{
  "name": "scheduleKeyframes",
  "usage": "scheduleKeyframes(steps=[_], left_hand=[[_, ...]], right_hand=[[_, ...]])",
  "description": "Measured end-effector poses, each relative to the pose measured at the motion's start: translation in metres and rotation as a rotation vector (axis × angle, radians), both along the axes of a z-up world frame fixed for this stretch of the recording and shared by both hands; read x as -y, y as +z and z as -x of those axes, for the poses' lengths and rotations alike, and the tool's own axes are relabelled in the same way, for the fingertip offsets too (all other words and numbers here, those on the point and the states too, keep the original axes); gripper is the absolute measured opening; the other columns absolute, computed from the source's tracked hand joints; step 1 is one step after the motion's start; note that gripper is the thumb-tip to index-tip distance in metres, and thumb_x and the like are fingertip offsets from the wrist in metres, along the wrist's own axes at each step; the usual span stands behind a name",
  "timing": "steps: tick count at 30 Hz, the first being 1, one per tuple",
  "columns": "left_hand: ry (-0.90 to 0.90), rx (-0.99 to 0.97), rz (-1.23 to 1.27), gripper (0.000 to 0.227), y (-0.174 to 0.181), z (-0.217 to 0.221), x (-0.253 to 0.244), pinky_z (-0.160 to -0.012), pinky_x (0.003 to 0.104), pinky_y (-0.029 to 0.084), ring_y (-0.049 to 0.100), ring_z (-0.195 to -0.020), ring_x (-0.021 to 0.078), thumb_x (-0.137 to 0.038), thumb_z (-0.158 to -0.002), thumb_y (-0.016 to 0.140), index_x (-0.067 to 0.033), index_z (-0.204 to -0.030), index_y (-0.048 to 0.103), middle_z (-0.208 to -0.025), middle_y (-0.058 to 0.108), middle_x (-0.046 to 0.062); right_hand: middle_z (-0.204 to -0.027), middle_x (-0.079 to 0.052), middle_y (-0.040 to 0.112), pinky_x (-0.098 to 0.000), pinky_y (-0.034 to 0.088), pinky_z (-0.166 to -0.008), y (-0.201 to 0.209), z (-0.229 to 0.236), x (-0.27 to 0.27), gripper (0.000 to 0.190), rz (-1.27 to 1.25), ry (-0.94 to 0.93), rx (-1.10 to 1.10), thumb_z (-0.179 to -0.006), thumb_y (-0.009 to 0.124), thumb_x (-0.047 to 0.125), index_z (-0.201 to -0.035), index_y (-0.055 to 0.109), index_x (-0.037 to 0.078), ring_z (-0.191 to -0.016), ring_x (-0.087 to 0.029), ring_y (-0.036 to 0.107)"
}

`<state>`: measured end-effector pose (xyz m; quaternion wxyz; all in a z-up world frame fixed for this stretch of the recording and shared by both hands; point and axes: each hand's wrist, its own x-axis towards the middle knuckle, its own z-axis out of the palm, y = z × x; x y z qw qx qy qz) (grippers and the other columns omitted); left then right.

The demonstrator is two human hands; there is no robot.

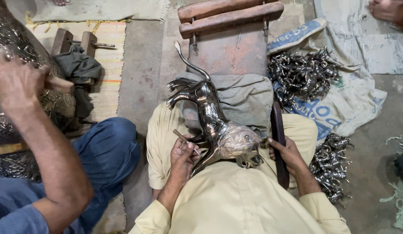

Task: The person sits on the floor and uses a hammer and chisel to shape a silver-colored metal object resembling an animal. They repeatedly strike the chisel against the object's surface to refine its contours.

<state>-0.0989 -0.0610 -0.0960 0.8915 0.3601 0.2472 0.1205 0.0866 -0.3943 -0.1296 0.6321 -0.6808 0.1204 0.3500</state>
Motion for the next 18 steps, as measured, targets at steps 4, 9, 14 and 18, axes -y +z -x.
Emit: scheduleKeyframes(steps=[4,9,14,18], left_hand=[[-0.044,-0.004,-0.024,0.044,0.003,-0.005,0.01,-0.062,0.025,0.059,0.074,-0.076,0.016,-0.017,-0.096,0.072,-0.0043,-0.132,0.052,-0.086,0.071,0.007],[-0.089,0.029,-0.075,0.043,0.012,-0.006,0.015,-0.061,0.026,0.059,0.074,-0.073,0.0171,-0.017,-0.094,0.073,-0.0039,-0.13,0.053,-0.085,0.073,0.01],[-0.088,-0.002,-0.087,0.041,0.022,-0.004,0.016,-0.058,0.027,0.059,0.074,-0.071,0.0175,-0.015,-0.093,0.072,-0.0034,-0.128,0.053,-0.083,0.072,0.01],[-0.12,-0.035,-0.096,0.041,0.029,-0.005,0.017,-0.056,0.026,0.057,0.073,-0.07,0.0171,-0.014,-0.093,0.072,-0.004,-0.129,0.054,-0.082,0.071,0.009]], right_hand=[[-0.068,-0.003,0.06,-0.0287,0.049,-0.052,-0.005,-0.004,0.0,0.025,-0.008,-0.006,-0.006,-0.091,0.073,0.021,-0.104,0.06,0.005,-0.054,-0.013,0.056],[-0.071,-0.007,0.065,-0.0296,0.051,-0.052,0.002,0.007,0.002,0.03,-0.019,-0.086,0.08,-0.092,0.074,0.025,-0.101,0.057,0.001,-0.055,-0.014,0.06],[-0.095,-0.012,0.076,-0.0275,0.05,-0.055,0.037,0.023,-0.005,0.039,-0.284,-0.131,0.248,-0.087,0.077,0.029,-0.11,0.058,0.004,-0.059,-0.014,0.06],[-0.114,-0.006,0.071,-0.0259,0.057,-0.084,0.066,0.024,-0.028,0.065,-0.239,0.127,0.479,-0.072,0.089,0.029,-0.123,0.06,0.002,-0.099,-0.01,0.069]])
